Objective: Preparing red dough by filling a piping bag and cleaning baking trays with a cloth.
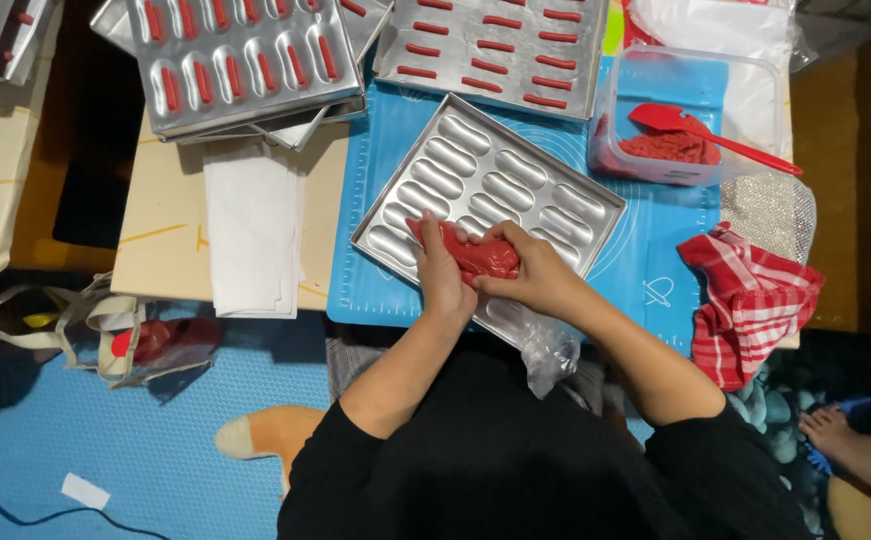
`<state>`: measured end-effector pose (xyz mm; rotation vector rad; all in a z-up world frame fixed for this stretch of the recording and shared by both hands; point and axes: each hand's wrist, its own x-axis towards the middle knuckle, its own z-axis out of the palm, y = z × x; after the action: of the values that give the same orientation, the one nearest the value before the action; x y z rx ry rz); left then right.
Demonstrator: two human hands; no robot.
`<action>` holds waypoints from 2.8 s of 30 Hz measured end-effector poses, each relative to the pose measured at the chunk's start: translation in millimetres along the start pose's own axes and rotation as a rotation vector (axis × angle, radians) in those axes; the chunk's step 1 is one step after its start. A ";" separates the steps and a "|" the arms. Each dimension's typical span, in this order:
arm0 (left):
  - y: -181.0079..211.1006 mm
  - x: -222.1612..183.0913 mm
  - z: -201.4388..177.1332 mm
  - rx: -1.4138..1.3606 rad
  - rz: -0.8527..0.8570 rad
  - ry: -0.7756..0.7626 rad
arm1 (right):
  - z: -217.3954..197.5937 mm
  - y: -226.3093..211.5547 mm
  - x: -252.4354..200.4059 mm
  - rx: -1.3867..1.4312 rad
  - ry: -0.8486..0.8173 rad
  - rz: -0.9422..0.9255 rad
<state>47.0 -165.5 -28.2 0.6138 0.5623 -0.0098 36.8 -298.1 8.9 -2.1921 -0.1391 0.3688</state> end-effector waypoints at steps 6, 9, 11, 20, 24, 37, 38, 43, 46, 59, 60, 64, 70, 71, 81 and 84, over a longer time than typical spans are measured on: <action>2.4 8.3 -17.0 0.044 -0.021 0.020 | 12.2 -5.4 -1.2 0.046 -0.024 0.010; 15.2 -7.4 -15.9 0.050 0.051 -0.061 | 13.0 3.9 7.1 0.226 -0.102 0.029; 16.1 -13.0 -21.5 -0.035 0.071 -0.327 | 17.8 37.1 20.1 0.939 -0.225 0.280; 9.6 -12.2 -36.8 0.153 0.018 -0.269 | 17.9 -8.9 12.9 1.014 -0.288 0.507; 3.5 -43.8 -28.9 0.240 0.013 -0.311 | 10.7 -14.5 11.0 0.907 -0.305 0.532; -29.4 -35.6 -65.3 0.285 -0.119 -0.352 | 18.0 -15.8 60.5 0.185 -0.467 0.189; -26.0 -37.8 -65.3 0.272 -0.147 -0.331 | 25.4 -6.9 66.1 0.298 -0.489 0.211; -33.5 -17.4 -85.0 0.180 -0.366 -0.313 | 41.9 -6.7 72.8 0.374 -0.489 0.262; -26.4 -17.7 -81.0 0.162 -0.468 -0.311 | 44.5 -5.1 80.9 0.289 -0.459 0.257; -20.8 0.0 -78.2 0.045 -0.435 -0.097 | 74.6 14.4 114.6 0.021 -0.306 0.334; -18.3 -0.7 -77.1 0.046 -0.436 -0.098 | 75.0 12.5 114.0 0.021 -0.305 0.335; -11.1 -1.9 -71.8 0.032 -0.430 -0.079 | 77.6 5.9 112.8 0.006 -0.273 0.349; 2.4 -6.9 -62.4 0.011 -0.456 -0.061 | 78.3 -1.9 113.8 0.057 -0.253 0.367; 4.4 -7.4 -60.7 0.001 -0.464 -0.059 | 78.6 -2.9 114.3 0.040 -0.248 0.364; -2.9 -1.7 -66.3 -0.023 -0.461 -0.038 | 89.8 7.6 120.9 -0.020 -0.224 0.346; -6.4 0.9 -69.5 -0.033 -0.458 -0.031 | 89.6 7.5 120.0 -0.021 -0.221 0.344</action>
<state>12.1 -132.6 -78.9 0.4417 0.6613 -0.4393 122.6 -206.7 -73.3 -2.1910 0.1172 0.8054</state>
